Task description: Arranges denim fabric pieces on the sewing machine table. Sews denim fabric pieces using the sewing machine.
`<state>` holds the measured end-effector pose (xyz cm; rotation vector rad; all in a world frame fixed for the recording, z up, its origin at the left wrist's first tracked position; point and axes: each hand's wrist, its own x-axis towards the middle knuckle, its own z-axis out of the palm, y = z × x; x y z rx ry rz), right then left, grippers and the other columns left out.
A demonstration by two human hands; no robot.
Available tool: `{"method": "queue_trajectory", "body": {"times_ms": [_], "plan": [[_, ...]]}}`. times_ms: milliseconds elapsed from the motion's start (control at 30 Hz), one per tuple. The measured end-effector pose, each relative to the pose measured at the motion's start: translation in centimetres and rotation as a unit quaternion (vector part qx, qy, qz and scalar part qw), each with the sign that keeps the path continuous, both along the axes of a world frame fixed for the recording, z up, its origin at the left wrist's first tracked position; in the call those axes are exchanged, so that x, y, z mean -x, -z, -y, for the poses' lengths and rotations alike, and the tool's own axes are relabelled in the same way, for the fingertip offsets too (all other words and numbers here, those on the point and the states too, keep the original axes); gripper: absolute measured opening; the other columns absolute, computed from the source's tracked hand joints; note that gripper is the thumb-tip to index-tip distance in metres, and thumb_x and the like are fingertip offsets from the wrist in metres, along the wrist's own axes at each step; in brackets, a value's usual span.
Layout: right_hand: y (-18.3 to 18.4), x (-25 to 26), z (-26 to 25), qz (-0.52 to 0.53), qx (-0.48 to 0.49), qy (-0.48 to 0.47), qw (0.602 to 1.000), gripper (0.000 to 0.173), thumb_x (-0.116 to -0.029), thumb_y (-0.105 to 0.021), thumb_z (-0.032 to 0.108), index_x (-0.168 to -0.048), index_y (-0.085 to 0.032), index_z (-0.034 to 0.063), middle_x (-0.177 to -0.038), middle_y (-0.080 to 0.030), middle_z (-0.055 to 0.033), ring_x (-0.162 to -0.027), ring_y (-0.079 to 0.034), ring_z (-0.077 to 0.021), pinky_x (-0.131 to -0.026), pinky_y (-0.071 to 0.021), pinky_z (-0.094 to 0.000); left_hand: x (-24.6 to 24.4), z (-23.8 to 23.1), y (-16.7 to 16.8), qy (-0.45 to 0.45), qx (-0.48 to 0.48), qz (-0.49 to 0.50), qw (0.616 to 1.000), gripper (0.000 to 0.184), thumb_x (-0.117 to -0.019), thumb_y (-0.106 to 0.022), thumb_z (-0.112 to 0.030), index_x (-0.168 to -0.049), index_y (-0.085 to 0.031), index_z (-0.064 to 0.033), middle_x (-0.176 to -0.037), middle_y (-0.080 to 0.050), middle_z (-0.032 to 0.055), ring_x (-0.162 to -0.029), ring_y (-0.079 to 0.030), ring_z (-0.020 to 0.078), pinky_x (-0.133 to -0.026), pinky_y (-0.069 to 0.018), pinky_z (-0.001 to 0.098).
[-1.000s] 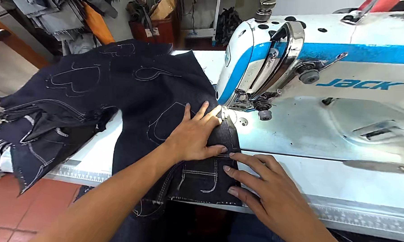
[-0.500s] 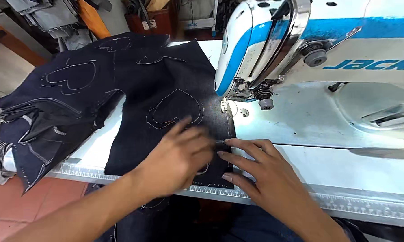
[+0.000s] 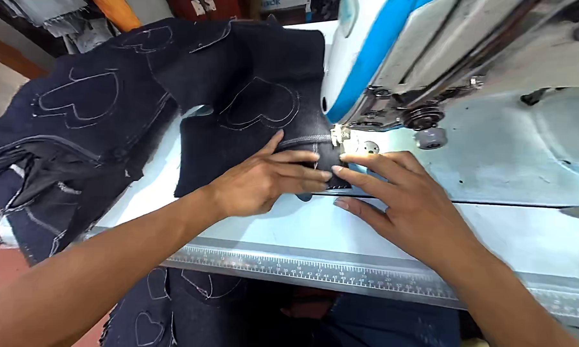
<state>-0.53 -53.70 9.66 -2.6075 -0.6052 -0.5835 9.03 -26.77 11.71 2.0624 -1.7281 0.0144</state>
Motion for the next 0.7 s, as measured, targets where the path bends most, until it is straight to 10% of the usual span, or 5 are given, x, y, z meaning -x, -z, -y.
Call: {"method": "queue_trajectory", "body": {"times_ms": [267,433,567,700], "plan": [[0.1,-0.2,0.1,0.005,0.014,0.022,1.000,0.048,-0.1001,-0.050,0.052,-0.127,-0.074,0.0207,-0.135,-0.067,-0.0015,-0.117,-0.059,-0.0293,-0.094,-0.0472,-0.0462,-5.9,1.6,-0.2,0.005,0.003,-0.001,1.000,0.045,-0.1001,-0.045,0.000,-0.131,-0.072,-0.0200,-0.139,-0.066,-0.0046,-0.144,-0.048,0.0234,-0.121,-0.0212,0.0693],[-0.1,-0.1,0.1,0.006,-0.003,0.026,1.000,0.042,-0.0997,-0.053,0.047,-0.122,-0.077,0.0195,-0.131,-0.069,-0.0023,-0.113,-0.061,-0.0288,-0.091,-0.0480,-0.0456,-9.3,2.8,-6.1,0.081,-0.158,0.143,0.974,0.038,-0.1006,-0.052,-0.008,-0.132,-0.070,-0.0179,-0.135,-0.068,0.0057,-0.130,-0.060,0.0299,-0.107,-0.0466,0.0539],[-0.3,-0.3,0.3,0.002,-0.026,0.013,1.000,0.038,-0.0988,-0.058,0.043,-0.119,-0.078,0.0184,-0.128,-0.070,-0.0028,-0.111,-0.061,-0.0264,-0.091,-0.0477,-0.0440,-18.0,1.4,-5.0,0.250,-0.112,0.195,0.942,0.092,-0.0795,-0.049,-0.085,-0.150,-0.055,-0.0273,-0.158,-0.050,0.0024,-0.153,-0.034,0.0295,-0.124,-0.0071,0.0641],[-0.2,0.3,1.0,0.020,-0.084,-0.001,0.996,0.028,-0.0973,-0.060,0.032,-0.101,-0.081,0.0132,-0.114,-0.073,-0.0019,-0.104,-0.063,-0.0180,-0.089,-0.0503,-0.0338,-9.0,-2.6,-2.4,0.086,-0.167,0.137,0.973,0.089,-0.0926,-0.033,-0.075,-0.160,-0.039,-0.0172,-0.168,-0.030,0.0079,-0.157,-0.020,0.0359,-0.120,-0.0106,0.0751]]}}
